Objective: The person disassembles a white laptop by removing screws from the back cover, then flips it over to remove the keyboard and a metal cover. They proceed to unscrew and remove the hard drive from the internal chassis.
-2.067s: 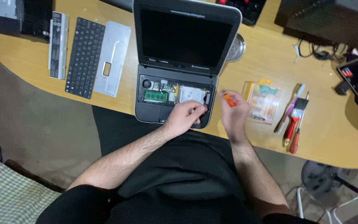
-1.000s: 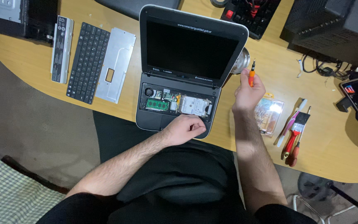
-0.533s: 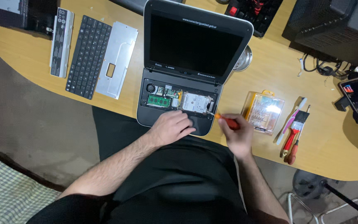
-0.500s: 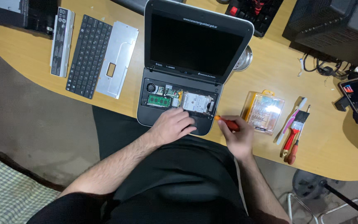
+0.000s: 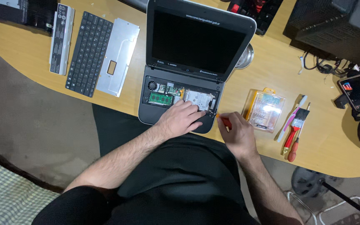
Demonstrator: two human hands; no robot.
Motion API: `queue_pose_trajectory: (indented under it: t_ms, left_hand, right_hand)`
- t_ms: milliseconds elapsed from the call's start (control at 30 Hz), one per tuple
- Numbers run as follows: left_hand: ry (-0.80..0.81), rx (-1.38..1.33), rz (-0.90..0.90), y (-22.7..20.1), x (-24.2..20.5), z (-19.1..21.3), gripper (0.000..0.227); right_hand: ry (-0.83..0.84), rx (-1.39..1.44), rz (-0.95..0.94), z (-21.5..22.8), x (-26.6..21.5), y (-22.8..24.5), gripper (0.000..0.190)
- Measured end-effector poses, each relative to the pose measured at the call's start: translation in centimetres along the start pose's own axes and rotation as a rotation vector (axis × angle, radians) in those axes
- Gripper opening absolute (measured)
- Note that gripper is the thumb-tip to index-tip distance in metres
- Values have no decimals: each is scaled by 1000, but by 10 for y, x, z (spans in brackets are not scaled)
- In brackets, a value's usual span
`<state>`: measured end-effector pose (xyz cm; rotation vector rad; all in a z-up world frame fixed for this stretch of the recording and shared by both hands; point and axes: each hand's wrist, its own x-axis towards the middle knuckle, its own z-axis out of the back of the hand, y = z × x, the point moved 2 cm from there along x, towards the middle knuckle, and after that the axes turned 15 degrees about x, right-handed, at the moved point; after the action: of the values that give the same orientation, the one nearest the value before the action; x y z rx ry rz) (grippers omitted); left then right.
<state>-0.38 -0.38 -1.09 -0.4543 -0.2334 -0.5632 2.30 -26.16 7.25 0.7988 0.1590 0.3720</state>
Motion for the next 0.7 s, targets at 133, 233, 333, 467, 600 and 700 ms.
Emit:
queue_pose_trajectory:
  t_ms: [133,233,333,467,600,700]
  left_hand:
    - [15,-11,5,0,0,0,35]
    - [25,-23,8,1,0,-1,35]
    - [24,-28,19,1,-1,-2,34]
    - [23,-40,19,3,0,-1,34]
    - [26,-45,20,3,0,-1,34]
    - [51,-52,24,4,-2,-3,33]
  right_hand:
    - [19,27,12,2,3,7,7]
    - [41,11,30,-1,3,1,9]
    - [64,-100,34,-5,2,-2,8]
    - [183,-68,9,8,18,27,9]
    - [288,-114,-2,10,28,30,13]
    - [311,-249,-13,15,29,40,19]
